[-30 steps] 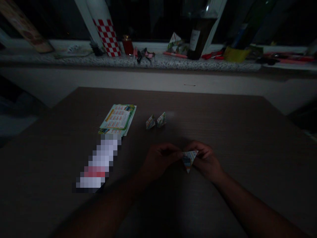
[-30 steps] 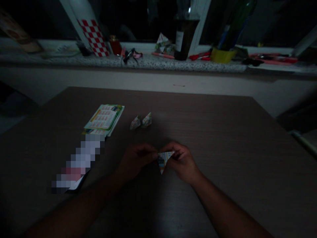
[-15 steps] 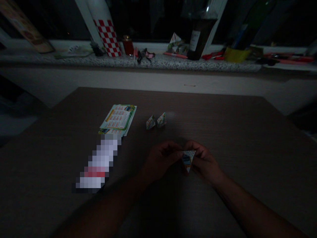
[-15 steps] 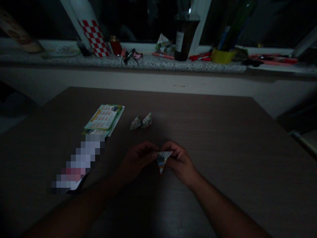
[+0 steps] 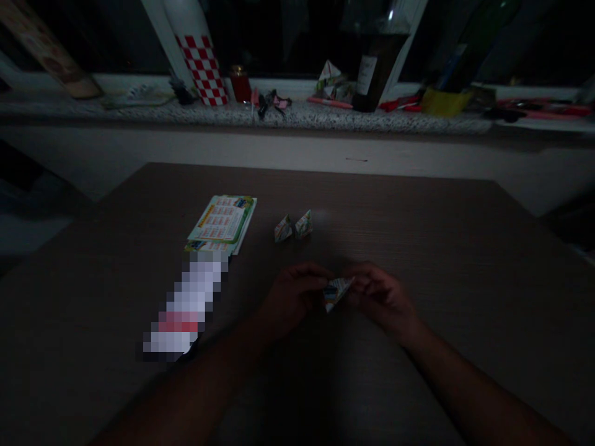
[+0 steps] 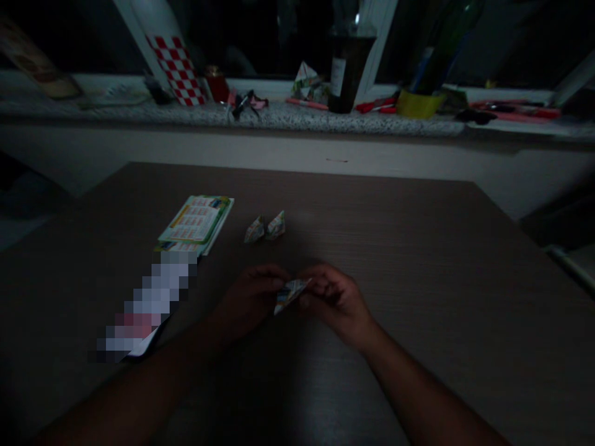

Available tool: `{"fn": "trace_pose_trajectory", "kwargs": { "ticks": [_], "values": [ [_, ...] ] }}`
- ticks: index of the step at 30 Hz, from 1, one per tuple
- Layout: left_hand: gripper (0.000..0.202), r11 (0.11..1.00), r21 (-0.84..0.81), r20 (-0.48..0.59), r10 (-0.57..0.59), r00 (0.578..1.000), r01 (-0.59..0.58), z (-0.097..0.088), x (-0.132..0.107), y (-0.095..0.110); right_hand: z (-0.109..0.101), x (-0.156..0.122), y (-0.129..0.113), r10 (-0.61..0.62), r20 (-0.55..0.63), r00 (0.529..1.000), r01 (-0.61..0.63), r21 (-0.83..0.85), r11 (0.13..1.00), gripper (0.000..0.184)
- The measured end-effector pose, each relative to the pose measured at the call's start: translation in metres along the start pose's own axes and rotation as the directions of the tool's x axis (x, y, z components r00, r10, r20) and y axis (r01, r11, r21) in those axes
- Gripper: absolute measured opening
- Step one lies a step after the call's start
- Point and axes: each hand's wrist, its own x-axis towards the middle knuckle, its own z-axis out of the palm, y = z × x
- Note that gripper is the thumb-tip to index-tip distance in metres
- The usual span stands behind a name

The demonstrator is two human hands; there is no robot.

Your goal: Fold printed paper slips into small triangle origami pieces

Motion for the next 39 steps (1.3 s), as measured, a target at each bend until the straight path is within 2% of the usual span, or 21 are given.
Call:
{"fn": "trace_pose_trajectory", "kwargs": {
  "ticks": [2, 3, 5, 6, 8, 9, 11, 14, 16, 19, 24, 26, 28, 30, 39],
  "values": [
    [0.012, 0.999, -0.022, 0.036, -0.044, 0.998, 0.045, 0.000, 0.001, 0.001, 0.000, 0.000, -0.003, -0.134, -0.034, 0.990, 0.123, -0.221, 0.968, 0.021],
    [0.012, 0.998, -0.016, 0.061, -0.067, 0.996, 0.068, 0.000, 0.001, 0.001, 0.000, 0.000, -0.006, -0.224, -0.044, 0.974, 0.196, -0.342, 0.919, 0.016],
    [0.012, 0.995, 0.032, 0.087, -0.094, 0.992, 0.091, 0.000, 0.000, 0.002, 0.001, 0.001, -0.012, -0.377, 0.015, 0.926, 0.328, -0.523, 0.787, 0.009],
    [0.011, 0.993, 0.090, 0.082, -0.079, 0.993, 0.072, 0.000, -0.001, 0.004, 0.000, 0.001, -0.014, -0.430, 0.046, 0.902, 0.378, -0.567, 0.732, 0.008],
    [0.010, 0.954, 0.294, 0.057, 0.042, 0.998, -0.057, 0.000, -0.005, 0.008, -0.001, 0.001, -0.018, -0.481, 0.094, 0.872, 0.425, -0.633, 0.647, 0.012],
    [0.011, 0.889, 0.430, 0.058, 0.147, 0.987, -0.157, -0.001, -0.007, 0.011, -0.003, 0.001, -0.019, -0.493, 0.114, 0.862, 0.438, -0.658, 0.613, 0.014],
    [0.015, 0.689, 0.630, 0.155, 0.340, 0.928, -0.357, -0.001, -0.014, 0.017, -0.005, 0.000, -0.021, -0.506, 0.147, 0.850, 0.453, -0.695, 0.559, 0.018],
    [0.014, 0.405, 0.742, 0.342, 0.455, 0.822, -0.534, -0.003, -0.021, 0.023, -0.007, -0.001, -0.022, -0.517, 0.187, 0.835, 0.477, -0.714, 0.513, 0.019],
    [0.013, 0.233, 0.772, 0.443, 0.472, 0.763, -0.592, -0.003, -0.022, 0.023, -0.007, -0.001, -0.023, -0.529, 0.209, 0.822, 0.497, -0.716, 0.490, 0.020],
    [0.011, 0.046, 0.781, 0.543, 0.442, 0.714, -0.622, -0.003, -0.022, 0.020, -0.007, -0.003, -0.024, -0.518, 0.249, 0.818, 0.513, -0.724, 0.461, 0.020],
    [0.010, -0.180, 0.729, 0.673, 0.366, 0.643, -0.660, -0.002, -0.020, 0.016, -0.006, -0.004, -0.024, -0.493, 0.293, 0.819, 0.524, -0.731, 0.437, 0.017],
    [0.011, -0.250, 0.686, 0.722, 0.354, 0.595, -0.683, -0.001, -0.020, 0.014, -0.004, -0.003, -0.023, -0.495, 0.294, 0.818, 0.530, -0.720, 0.448, 0.016],
    [0.011, -0.304, 0.647, 0.758, 0.361, 0.544, -0.699, 0.000, -0.020, 0.012, -0.002, -0.002, -0.022, -0.510, 0.288, 0.810, 0.538, -0.712, 0.452, 0.016],
    [0.012, -0.329, 0.622, 0.779, 0.357, 0.516, -0.711, 0.001, -0.020, 0.011, 0.000, -0.002, -0.021, -0.520, 0.282, 0.806, 0.541, -0.706, 0.456, 0.016],
    [0.010, -0.270, 0.624, 0.774, 0.344, 0.532, -0.733, -0.001, -0.022, 0.012, 0.001, -0.003, -0.025, -0.451, 0.246, 0.858, 0.481, -0.692, 0.538, 0.018]
  ]
}}
